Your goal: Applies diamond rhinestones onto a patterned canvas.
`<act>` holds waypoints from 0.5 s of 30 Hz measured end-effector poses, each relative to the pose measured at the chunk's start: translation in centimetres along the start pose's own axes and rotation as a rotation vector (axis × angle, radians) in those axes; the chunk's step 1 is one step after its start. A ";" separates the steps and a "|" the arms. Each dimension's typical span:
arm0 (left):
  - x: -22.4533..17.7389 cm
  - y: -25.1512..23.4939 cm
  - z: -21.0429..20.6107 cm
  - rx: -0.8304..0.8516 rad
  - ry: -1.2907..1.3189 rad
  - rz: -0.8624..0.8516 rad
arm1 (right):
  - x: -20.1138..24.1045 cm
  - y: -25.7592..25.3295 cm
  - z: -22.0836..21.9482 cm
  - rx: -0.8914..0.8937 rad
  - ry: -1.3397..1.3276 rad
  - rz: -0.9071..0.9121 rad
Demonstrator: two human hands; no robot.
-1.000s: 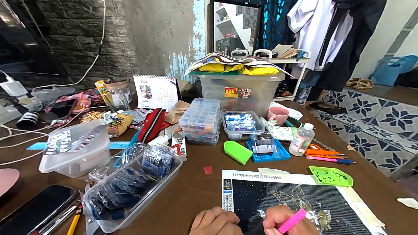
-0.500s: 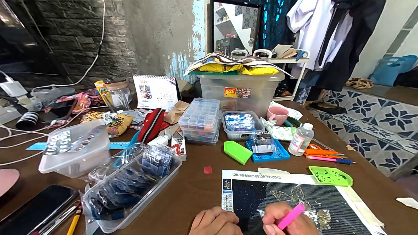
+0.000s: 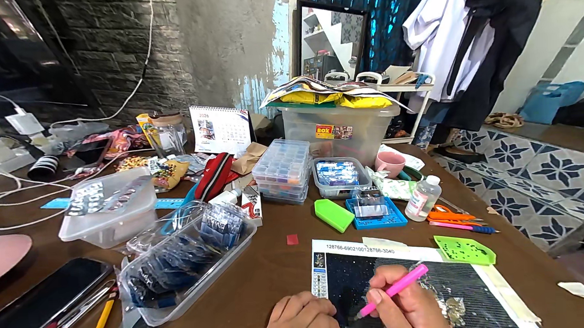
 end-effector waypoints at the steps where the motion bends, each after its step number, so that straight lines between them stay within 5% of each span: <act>1: 0.0 0.0 0.0 0.000 -0.002 0.000 | 0.0 0.0 0.0 0.002 0.012 -0.003; 15: 0.0 0.0 0.0 -0.004 -0.003 -0.001 | 0.1 -0.1 -0.3 0.017 0.095 0.003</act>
Point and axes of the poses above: each hand's wrist, its own y-axis away from the middle knuckle, its own z-axis out of the back of the hand, x = y × z, the point moved 1 cm from there along -y, towards the middle knuckle, and after that the axes turned 3 degrees about y, right-handed, at the moved point
